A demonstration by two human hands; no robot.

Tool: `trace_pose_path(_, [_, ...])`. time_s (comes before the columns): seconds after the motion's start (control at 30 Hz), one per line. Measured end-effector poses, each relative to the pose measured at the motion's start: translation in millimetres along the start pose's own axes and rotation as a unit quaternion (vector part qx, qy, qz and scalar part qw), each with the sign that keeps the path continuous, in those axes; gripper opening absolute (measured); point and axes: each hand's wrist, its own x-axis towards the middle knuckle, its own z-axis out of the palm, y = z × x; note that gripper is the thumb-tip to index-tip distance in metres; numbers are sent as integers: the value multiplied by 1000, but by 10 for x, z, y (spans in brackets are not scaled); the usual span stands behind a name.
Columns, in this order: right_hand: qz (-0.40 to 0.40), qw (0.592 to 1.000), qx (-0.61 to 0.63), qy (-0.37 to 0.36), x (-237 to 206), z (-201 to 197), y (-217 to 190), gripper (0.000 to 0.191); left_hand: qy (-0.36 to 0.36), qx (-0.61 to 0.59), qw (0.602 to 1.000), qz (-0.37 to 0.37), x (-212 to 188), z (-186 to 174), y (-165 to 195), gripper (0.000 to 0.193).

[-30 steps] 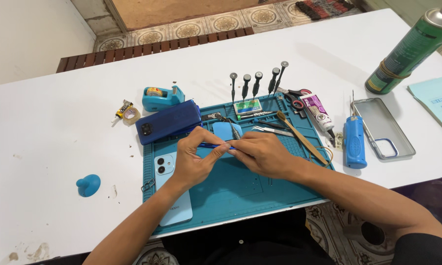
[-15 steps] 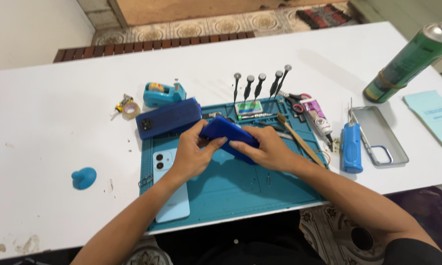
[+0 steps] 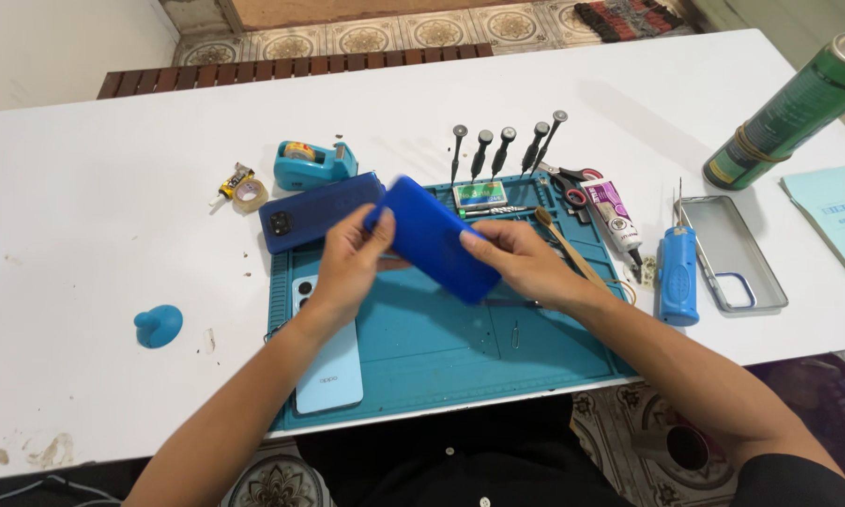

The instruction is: The person reassembles a smartphone by aligning the battery and internal components, then fitting the blue back cover onto the chassis. They press along the edges to secure the cover and inspect the assembled device.

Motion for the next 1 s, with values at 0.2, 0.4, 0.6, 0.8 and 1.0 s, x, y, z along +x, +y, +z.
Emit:
trace_pose_path(0.2, [-73,970,-210,102,-90,22,-85,35,52,25,993,102,24,-45,66,32])
trace_pose_path(0.4, [-274,907,-299,110,-168,135,-167,20,22,117,961,251,-75,-17,9,45])
trace_pose_path(0.6, [-215,955,-200,46,-163,75,-236,22,77,69,982,155,-29,-41,26,29])
trace_pose_path(0.8, [-159,959,-232,27,-139,84,-209,35,119,127,973,154,41,-75,131,44])
trace_pose_path(1.0, [-162,956,-239,-57,-233,188,-219,36,152,190,962,124,67,-53,163,66])
